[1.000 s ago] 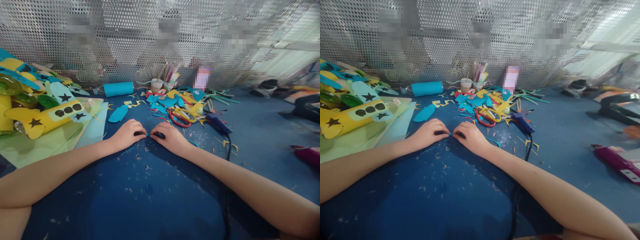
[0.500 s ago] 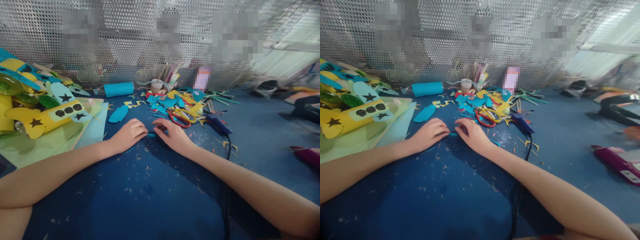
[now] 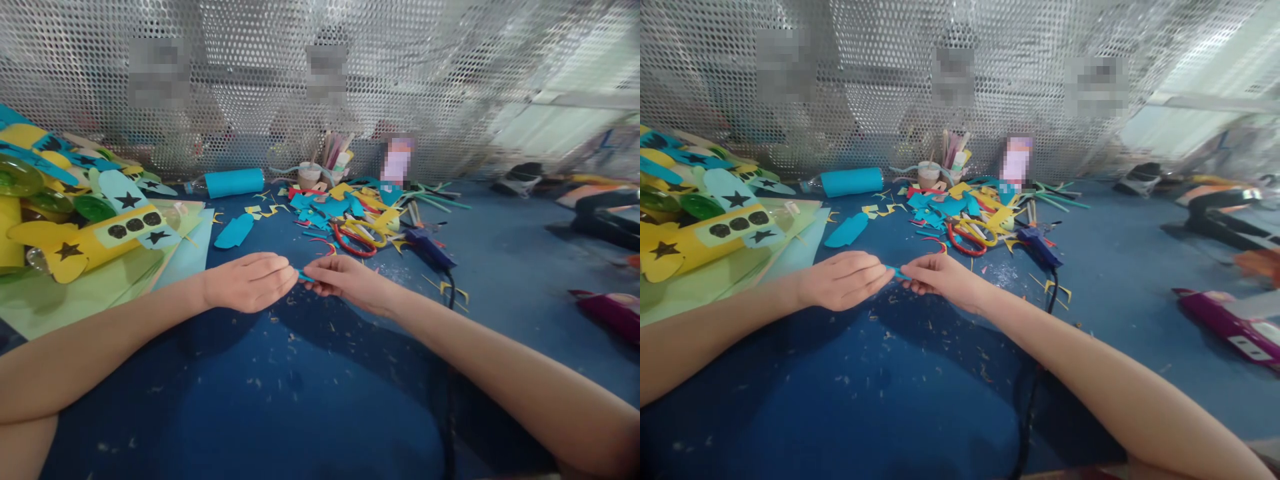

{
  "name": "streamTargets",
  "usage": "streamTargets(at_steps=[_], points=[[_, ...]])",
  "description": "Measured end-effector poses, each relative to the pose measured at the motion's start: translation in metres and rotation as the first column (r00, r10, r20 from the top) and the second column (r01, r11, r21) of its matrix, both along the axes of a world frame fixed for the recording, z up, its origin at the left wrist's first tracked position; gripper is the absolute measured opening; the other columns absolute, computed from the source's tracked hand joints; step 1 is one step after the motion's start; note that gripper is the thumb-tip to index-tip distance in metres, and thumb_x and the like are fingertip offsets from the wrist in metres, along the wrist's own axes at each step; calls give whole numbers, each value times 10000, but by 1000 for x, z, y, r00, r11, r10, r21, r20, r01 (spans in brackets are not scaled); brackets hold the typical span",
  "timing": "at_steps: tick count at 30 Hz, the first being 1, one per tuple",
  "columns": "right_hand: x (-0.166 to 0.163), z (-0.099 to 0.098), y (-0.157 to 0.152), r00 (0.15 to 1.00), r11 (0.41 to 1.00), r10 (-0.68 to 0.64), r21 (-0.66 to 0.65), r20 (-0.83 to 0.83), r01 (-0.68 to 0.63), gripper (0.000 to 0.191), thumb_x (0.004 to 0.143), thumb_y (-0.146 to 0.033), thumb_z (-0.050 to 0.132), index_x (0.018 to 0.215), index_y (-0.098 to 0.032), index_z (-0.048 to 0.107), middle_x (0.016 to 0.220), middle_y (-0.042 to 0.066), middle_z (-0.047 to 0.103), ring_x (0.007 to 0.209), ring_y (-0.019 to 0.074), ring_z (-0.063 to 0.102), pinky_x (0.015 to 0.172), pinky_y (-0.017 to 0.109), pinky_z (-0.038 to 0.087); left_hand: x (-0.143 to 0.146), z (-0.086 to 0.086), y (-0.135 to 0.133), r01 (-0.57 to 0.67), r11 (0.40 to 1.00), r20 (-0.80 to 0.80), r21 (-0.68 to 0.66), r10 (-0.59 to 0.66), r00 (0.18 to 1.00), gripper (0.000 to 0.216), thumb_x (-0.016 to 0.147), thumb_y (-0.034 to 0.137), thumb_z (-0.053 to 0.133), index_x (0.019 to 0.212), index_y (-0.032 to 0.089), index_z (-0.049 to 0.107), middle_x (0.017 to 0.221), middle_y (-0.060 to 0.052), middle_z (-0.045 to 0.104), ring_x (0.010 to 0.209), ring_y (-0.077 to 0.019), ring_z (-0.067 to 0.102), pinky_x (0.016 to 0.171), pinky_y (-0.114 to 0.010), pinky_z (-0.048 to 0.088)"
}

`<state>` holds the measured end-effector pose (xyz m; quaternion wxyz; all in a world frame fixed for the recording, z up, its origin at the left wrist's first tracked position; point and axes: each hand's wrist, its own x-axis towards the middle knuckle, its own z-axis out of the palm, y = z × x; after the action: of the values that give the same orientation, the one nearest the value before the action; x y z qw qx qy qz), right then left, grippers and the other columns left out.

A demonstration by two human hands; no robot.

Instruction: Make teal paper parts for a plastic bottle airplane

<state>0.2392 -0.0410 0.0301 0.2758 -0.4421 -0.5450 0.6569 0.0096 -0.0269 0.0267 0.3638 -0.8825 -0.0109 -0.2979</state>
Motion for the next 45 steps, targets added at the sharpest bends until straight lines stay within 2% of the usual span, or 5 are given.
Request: streamTargets(at_steps=[7, 13, 20, 22, 45], points=[[-1, -2, 1, 997, 962, -36, 274, 71, 15, 220, 687, -374, 770, 747, -170, 717, 661, -16, 651, 558, 69, 522, 563, 232, 434, -1, 2, 2, -4, 971, -11, -240, 1, 1000, 221, 935, 93, 467, 1083, 163, 615, 1006, -79, 702, 999, -194, 638, 902, -328, 520], [0, -3, -1, 990, 914, -109, 401, 85, 66, 198, 722, -384, 733, 737, -186, 723, 613, -17, 631, 539, 85, 528, 562, 257, 460, 10, -2, 4, 36, 755, 209, -654, 135, 969, 116, 926, 190, 551, 991, 206, 646, 944, -49, 680, 958, -180, 609, 904, -358, 491], [-5, -3, -7, 973, 841, -233, 501, -3, 203, 199, 754, -397, 702, 761, -200, 727, 647, -8, 641, 563, 98, 543, 565, 266, 476, 29, -5, -4, 479, -128, 310, -868, 613, 727, 256, 713, 356, 763, 895, 191, 694, 870, -35, 706, 807, -170, 632, 786, -327, 505], [-6, -4, -8, 972, 830, -236, 519, -9, 206, 204, 757, -402, 698, 771, -201, 732, 653, -5, 642, 568, 101, 546, 569, 270, 479, 32, -4, -7, 532, -260, 262, -806, 649, 715, 189, 701, 379, 762, 759, 203, 724, 778, -22, 720, 753, -166, 628, 758, -319, 494], [-7, -5, -10, 984, 892, -168, 432, 53, 129, 215, 769, -417, 683, 786, -206, 724, 723, 19, 687, 606, 118, 601, 649, 305, 531, 37, -8, -17, 677, -247, 350, -693, 707, 615, 123, 663, 293, 795, 776, 252, 772, 844, -11, 761, 810, -186, 665, 812, -362, 526]])
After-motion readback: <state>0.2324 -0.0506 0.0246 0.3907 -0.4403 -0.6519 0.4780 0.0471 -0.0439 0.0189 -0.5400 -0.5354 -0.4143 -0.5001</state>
